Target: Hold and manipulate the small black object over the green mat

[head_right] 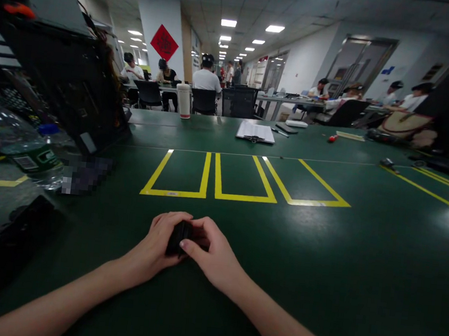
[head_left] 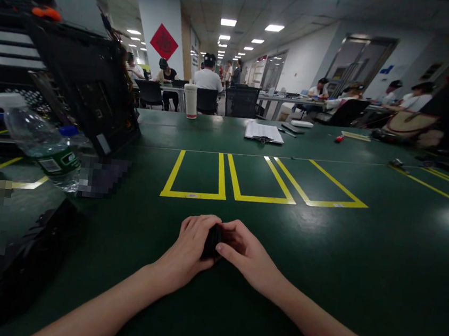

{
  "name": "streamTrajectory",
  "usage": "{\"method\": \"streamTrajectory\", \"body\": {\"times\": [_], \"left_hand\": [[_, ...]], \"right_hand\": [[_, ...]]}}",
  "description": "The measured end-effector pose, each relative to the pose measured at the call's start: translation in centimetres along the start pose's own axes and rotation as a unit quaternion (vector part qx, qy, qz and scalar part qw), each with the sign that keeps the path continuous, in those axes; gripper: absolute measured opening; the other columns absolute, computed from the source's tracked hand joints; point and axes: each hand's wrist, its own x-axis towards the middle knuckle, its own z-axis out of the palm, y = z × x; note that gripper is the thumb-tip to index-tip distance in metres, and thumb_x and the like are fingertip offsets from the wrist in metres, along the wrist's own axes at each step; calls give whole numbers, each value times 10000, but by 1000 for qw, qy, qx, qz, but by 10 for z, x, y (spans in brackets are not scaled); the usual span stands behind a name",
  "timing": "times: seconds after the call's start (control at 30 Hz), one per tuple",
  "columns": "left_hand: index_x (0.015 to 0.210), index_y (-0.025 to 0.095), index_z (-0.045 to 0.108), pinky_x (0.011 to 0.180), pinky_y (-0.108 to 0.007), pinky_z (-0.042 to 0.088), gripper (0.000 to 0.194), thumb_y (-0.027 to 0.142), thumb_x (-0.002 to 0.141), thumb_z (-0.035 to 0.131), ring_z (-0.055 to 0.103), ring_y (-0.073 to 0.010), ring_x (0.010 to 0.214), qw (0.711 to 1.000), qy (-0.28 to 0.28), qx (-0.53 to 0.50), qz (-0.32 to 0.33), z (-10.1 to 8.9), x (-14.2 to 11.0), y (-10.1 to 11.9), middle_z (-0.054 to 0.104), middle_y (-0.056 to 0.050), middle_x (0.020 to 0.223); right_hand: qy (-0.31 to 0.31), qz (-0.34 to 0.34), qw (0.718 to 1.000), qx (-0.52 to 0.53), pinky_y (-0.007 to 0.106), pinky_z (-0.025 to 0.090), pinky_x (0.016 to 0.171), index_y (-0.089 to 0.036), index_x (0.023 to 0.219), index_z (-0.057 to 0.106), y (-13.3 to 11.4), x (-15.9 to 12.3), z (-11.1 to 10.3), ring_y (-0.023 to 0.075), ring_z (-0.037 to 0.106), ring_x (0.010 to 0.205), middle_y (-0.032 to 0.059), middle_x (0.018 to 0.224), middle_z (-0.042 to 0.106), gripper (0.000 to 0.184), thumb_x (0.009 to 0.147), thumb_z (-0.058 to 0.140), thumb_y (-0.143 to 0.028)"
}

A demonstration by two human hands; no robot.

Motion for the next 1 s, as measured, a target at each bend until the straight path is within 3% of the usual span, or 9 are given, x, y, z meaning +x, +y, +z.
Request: {"method": "streamTrajectory", "body": {"times": [0.13,0.27,0.43,0.6,0.77,0.87,1.0], "left_hand": [[1170,251,284,911,-458,325,592,107,681,585,397,-239,1074,1000,21,-1,-10,3,1,-2,418,-49,1153],[1187,244,266,935,-431,303,603,132,691,591,385,-221,1088,1000,20,8,9,9,1,-7,401,-46,1184],[1173,251,272,920,-439,312,611,132,673,603,411,-225,1062,999,37,10,9,10,1,-8,429,-43,1147],[1174,250,265,938,-461,294,597,98,686,572,384,-232,1095,1000,-6,5,-14,1,3,-1,411,-51,1168],[1175,252,270,928,-442,321,584,132,698,586,392,-232,1093,1000,-3,3,-15,-2,2,2,416,-48,1172],[1181,257,263,924,-444,323,593,129,699,584,384,-235,1100,1000,-4,3,-15,-2,1,1,415,-46,1175],[1177,263,270,914,-471,314,576,114,705,565,383,-250,1097,1000,0,0,-7,-2,1,2,416,-51,1169]], "right_hand": [[-12,-38,999,14,330,424,868,-211,940,454,2,1,-2,147,511,966,2,966,516,214,752,555,-199],[2,-4,999,33,332,469,789,-217,937,462,5,3,-1,158,528,929,11,962,517,168,784,509,-269],[7,3,1000,0,356,430,849,-227,998,455,4,4,-1,162,505,973,19,1011,509,218,789,499,-269],[-9,-42,999,18,325,412,876,-218,959,442,4,2,-2,145,498,985,5,1001,508,261,736,574,-192],[14,-10,1000,21,314,472,760,-210,940,461,4,3,0,146,533,889,10,931,523,161,800,480,-287],[11,5,1000,-1,330,466,778,-209,953,463,2,2,0,158,522,924,22,974,516,172,806,465,-298],[-16,-23,1000,0,336,420,870,-211,965,438,0,1,-2,150,498,985,12,1012,503,258,741,565,-211]]}}
